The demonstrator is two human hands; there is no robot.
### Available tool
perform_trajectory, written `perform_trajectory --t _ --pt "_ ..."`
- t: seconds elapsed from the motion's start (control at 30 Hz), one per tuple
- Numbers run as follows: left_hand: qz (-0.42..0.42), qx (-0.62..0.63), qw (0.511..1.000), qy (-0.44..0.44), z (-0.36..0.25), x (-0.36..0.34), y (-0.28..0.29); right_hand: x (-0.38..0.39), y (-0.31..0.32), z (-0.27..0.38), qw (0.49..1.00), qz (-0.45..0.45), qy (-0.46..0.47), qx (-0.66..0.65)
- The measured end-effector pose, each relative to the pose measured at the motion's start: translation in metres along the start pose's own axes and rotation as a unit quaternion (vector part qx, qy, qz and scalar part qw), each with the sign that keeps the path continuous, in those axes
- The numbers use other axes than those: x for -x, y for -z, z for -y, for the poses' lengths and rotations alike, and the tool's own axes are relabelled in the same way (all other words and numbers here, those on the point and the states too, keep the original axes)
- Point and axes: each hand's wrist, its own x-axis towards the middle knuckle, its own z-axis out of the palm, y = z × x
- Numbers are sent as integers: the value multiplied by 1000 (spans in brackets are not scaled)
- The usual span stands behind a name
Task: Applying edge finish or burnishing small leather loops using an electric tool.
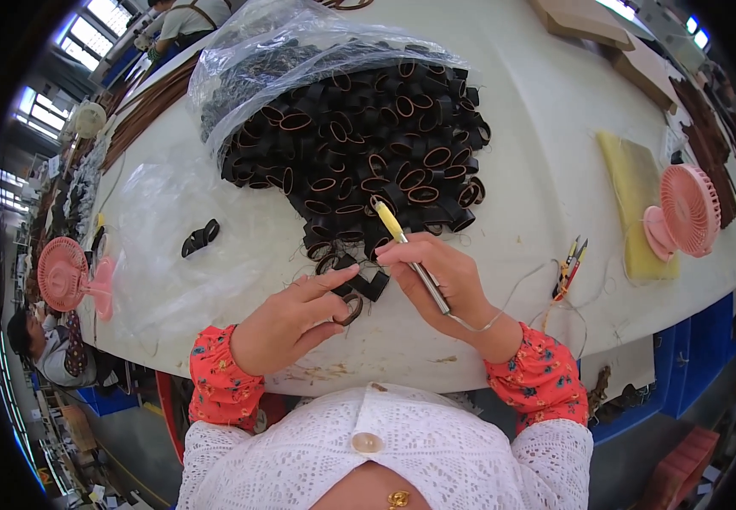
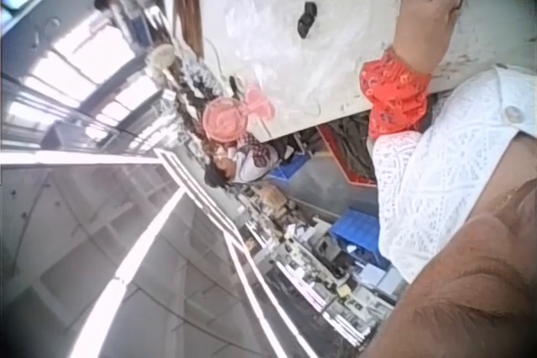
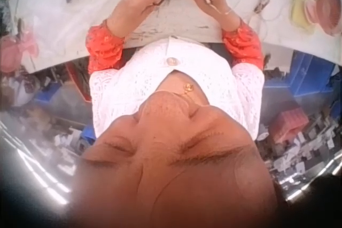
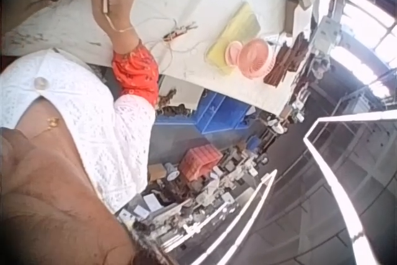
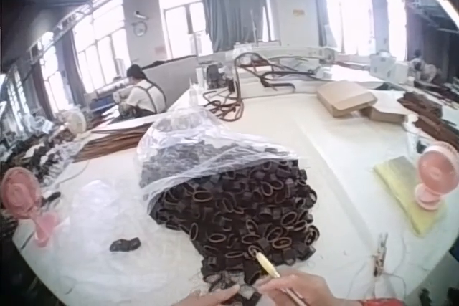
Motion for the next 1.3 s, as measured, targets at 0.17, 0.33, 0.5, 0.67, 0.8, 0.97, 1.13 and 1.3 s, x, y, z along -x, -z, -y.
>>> perform_trajectory --t 0.17,0.33,0.5,0.67,0.8,0.97,1.13,1.3 --pt "1 209 976 -61 26 -9 8 -1 1 2 1000 11 0 0" --pt "-125 387 913 42 27 -15 10 -3 -1 0 1000 -12 25 -1" --pt "-78 249 965 -18 36 -10 15 -3 -3 -4 999 -19 24 -8" --pt "-260 -74 962 33 42 5 34 -1 -1 -2 1000 -22 14 -11" --pt "-330 -213 910 131 65 30 51 -3 0 1 999 -24 33 -1" --pt "-349 -424 815 184 84 47 52 -3 5 1 1000 0 17 -2" --pt "-234 -94 968 14 47 2 4 -2 5 -2 1000 -11 14 -15" --pt "-148 -125 980 -53 16 -32 -48 1 6 -8 1000 -20 -6 -17"
